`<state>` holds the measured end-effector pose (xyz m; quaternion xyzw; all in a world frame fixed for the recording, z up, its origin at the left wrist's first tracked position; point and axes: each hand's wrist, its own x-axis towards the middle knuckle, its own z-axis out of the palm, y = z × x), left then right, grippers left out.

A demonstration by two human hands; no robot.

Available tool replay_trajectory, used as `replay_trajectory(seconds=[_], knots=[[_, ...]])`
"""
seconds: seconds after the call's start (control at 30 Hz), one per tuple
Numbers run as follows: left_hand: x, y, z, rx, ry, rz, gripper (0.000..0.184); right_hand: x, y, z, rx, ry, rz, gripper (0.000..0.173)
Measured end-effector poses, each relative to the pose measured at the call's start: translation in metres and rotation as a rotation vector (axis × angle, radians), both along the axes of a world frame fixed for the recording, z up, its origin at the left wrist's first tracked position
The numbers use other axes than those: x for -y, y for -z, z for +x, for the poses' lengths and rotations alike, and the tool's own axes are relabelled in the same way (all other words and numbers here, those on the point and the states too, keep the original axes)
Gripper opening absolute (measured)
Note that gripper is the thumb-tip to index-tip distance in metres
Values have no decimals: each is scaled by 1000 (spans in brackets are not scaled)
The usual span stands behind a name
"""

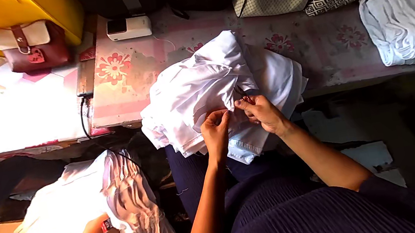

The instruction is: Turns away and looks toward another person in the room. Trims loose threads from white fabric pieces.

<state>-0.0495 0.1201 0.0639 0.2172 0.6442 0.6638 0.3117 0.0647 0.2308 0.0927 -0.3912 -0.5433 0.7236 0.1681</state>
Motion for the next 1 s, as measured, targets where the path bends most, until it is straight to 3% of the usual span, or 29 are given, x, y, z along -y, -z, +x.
replay_trajectory(seconds=[0.07, 0.13, 0.23, 0.4, 1.0], knots=[[4, -4, -3, 175, 4, 19, 2, -9, -10, 13, -43, -130, -75, 45], [7, -8, -4, 276, 12, 46, 6, -14, -22, 26, -71, -249, -159, 55], [7, -11, -2, 332, 21, 67, 9, -11, -28, 31, 9, -337, -227, 49], [7, -10, 0, 324, 25, 85, 12, 0, -14, 21, 51, -309, -335, 45], [8, -7, -1, 318, 3, 93, 13, 2, -16, 20, 2, -292, -323, 47]])
